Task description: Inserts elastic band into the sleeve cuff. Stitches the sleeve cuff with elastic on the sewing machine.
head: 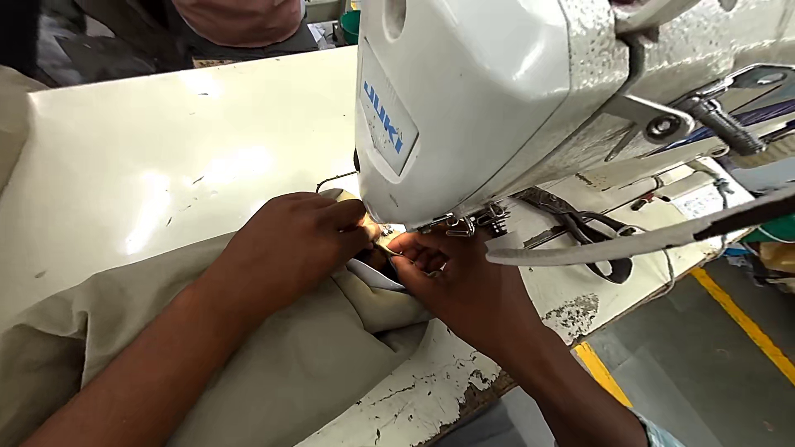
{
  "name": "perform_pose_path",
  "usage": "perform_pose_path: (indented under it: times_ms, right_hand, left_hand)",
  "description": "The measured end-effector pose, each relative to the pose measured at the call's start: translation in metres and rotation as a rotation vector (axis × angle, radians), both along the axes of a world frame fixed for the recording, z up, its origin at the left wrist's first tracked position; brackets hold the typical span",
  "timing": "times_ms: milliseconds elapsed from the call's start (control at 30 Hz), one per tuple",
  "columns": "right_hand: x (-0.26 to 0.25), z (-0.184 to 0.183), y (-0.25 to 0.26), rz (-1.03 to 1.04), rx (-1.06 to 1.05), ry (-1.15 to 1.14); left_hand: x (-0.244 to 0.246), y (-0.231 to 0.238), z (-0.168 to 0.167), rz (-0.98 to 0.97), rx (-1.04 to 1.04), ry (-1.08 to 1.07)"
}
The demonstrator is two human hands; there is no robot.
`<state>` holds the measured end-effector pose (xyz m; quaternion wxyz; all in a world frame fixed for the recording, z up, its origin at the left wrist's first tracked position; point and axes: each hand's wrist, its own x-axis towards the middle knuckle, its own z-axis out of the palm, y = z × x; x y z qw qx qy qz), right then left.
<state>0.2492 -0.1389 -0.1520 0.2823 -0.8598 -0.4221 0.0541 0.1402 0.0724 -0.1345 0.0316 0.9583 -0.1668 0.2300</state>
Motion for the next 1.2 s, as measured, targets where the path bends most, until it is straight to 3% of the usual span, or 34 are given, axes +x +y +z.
perform_pose_path:
  times_ms: [267, 433, 633, 900, 1200]
  right_hand:
    - [0.0, 0.0, 0.0, -0.02, 0.048, 0.051]
    - [0.002, -0.001, -0.001, -0.013, 0.061, 0.082]
    - [0.003, 0.0, -0.001, -0.005, 0.081, 0.113]
    - [0.002, 0.0, -0.003, 0.01, 0.065, 0.08]
    - [-0.001, 0.003, 0.0, 0.046, -0.009, -0.153]
  left_hand:
    - [-0.003, -0.008, 0.001, 0.104, 0.0, -0.057]
    - [-0.012, -0.011, -0.006, 0.043, -0.007, -0.164]
    - [-0.007, -0.014, -0.003, 0.178, -0.073, -0.06]
    - [-0.005, -0.013, -0.003, 0.138, -0.075, 0.012]
    - [-0.002, -0.005, -0.01, 0.15, -0.228, 0.0]
